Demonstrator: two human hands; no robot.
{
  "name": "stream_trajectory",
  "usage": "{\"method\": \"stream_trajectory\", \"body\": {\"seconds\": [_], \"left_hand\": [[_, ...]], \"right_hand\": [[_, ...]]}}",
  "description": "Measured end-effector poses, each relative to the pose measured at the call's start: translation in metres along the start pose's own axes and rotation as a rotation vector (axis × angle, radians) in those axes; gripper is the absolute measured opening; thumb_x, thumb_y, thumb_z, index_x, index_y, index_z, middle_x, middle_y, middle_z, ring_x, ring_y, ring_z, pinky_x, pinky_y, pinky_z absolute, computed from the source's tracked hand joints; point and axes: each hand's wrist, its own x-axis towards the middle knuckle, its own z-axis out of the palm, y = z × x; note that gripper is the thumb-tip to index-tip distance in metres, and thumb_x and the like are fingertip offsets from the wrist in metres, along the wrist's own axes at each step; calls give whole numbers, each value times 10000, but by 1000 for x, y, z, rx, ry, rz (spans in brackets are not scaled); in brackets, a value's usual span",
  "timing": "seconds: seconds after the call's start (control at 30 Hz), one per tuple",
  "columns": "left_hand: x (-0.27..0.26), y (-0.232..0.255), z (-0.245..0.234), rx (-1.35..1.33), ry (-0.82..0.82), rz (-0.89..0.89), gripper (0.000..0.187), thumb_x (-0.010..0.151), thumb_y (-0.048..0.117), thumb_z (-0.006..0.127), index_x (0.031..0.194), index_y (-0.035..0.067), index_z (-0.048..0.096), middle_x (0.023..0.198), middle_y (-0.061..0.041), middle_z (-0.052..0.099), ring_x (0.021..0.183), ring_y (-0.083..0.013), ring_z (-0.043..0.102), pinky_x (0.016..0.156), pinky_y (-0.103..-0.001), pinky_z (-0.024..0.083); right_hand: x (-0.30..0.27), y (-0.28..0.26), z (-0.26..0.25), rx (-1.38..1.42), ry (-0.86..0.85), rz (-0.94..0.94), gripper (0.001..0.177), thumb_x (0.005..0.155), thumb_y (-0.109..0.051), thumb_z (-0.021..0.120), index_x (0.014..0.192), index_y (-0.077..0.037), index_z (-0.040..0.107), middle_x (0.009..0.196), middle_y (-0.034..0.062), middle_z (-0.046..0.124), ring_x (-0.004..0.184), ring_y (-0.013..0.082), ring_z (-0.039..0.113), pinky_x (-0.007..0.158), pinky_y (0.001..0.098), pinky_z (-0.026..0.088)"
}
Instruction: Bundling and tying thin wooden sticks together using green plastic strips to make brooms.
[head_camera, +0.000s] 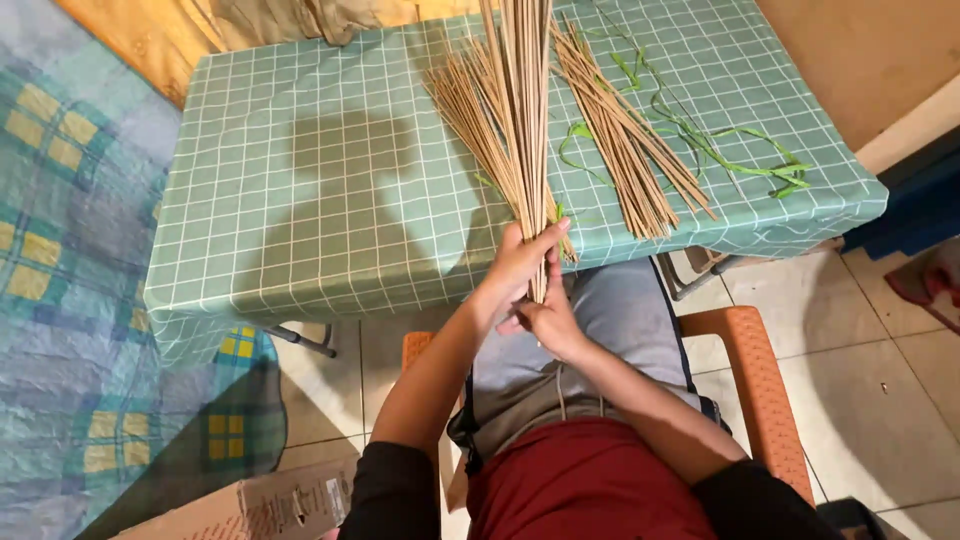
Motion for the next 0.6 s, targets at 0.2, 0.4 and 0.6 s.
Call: {"method": "stream_trajectory", "body": {"seconds": [0.2,0.4,0.6], "left_hand": [[-11,39,3,-83,93,72,408,952,213,763,1198,-2,520,820,-136,639,543,-199,696,519,-334,623],[-9,58,-13,-236,144,-73,377,1001,422,622,789,145,478,541,71,302,360,-57,311,354,-213,283],[0,40,-20,-415,117,-115,456,927,413,649,654,194,357,473,73,224,319,-54,243,324,-213,210]], "right_hand": [[-4,-13,-2,-150,-67,38,590,843,181,392,1401,1,320,867,243,517,290,277,506,178,392,474],[-15,-9,9,-303,-85,52,355,891,82,486,1219,-53,485,498,230,538,269,308,567,227,346,477],[-9,-10,0,-275,-28,31,161,826,86,585,978,59,629,483,268,613,292,323,621,257,387,498]]}}
